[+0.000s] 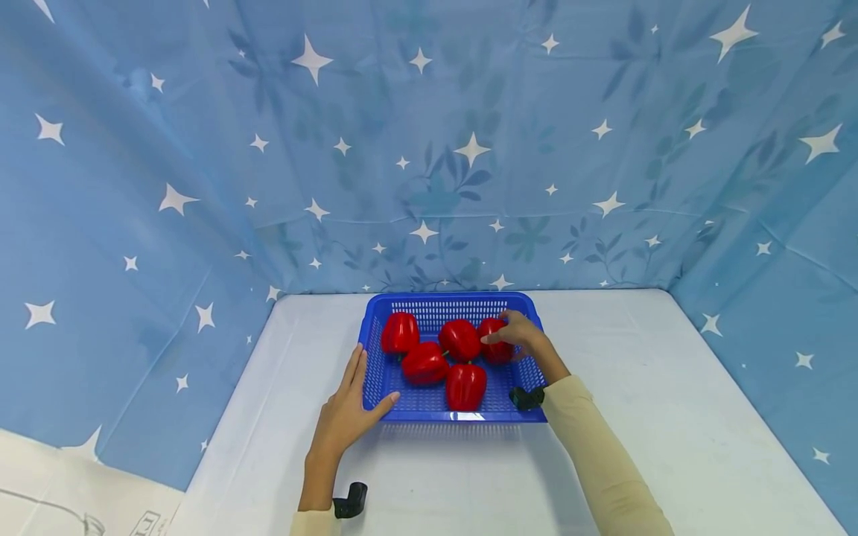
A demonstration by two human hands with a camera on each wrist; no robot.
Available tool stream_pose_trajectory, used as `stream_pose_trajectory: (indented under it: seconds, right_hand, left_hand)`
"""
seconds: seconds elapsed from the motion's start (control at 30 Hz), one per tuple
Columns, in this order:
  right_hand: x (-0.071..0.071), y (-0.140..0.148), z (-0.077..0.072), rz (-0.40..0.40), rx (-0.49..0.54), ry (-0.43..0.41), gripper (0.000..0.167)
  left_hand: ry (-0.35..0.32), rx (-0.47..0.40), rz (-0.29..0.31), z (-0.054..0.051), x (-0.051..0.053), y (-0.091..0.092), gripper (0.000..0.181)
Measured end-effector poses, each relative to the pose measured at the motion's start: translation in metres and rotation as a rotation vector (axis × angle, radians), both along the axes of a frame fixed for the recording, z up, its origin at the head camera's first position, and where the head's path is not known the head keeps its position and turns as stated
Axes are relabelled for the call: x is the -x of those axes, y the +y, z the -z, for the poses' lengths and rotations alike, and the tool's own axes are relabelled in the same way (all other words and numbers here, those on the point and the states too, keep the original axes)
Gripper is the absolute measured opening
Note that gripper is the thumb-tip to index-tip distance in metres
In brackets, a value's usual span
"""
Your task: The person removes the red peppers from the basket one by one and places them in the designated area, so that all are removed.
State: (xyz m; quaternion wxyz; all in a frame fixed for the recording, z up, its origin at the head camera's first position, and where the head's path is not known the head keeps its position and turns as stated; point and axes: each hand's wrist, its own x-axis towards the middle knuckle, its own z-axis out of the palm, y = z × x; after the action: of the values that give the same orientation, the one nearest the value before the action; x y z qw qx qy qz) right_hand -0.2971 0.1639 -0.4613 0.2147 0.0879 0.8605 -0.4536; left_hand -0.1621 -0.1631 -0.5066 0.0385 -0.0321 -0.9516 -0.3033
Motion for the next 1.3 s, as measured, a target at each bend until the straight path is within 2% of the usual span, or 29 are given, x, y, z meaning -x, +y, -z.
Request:
stream_pose_trajectory:
  seconds: [0.27, 0.83, 1.3]
  right_hand:
    - [0.007, 0.0, 0.007, -0.028, -0.002, -0.027, 0.087]
    - [0.01, 0.001, 0.013, 0.015, 0.067, -0.089, 0.084]
    - [0.008, 0.001, 0.015, -0.035, 0.111, -0.054, 0.089]
  left_hand:
    - [-0.012, 0.0, -0.005, 0.0, -0.001, -0.001, 0.103]
    - [0.002, -0.013, 0.0, 0.0, 0.0, 0.001, 0.104]
    - [-0.013, -0.008, 0.0, -0.001, -0.001, -0.001, 0.104]
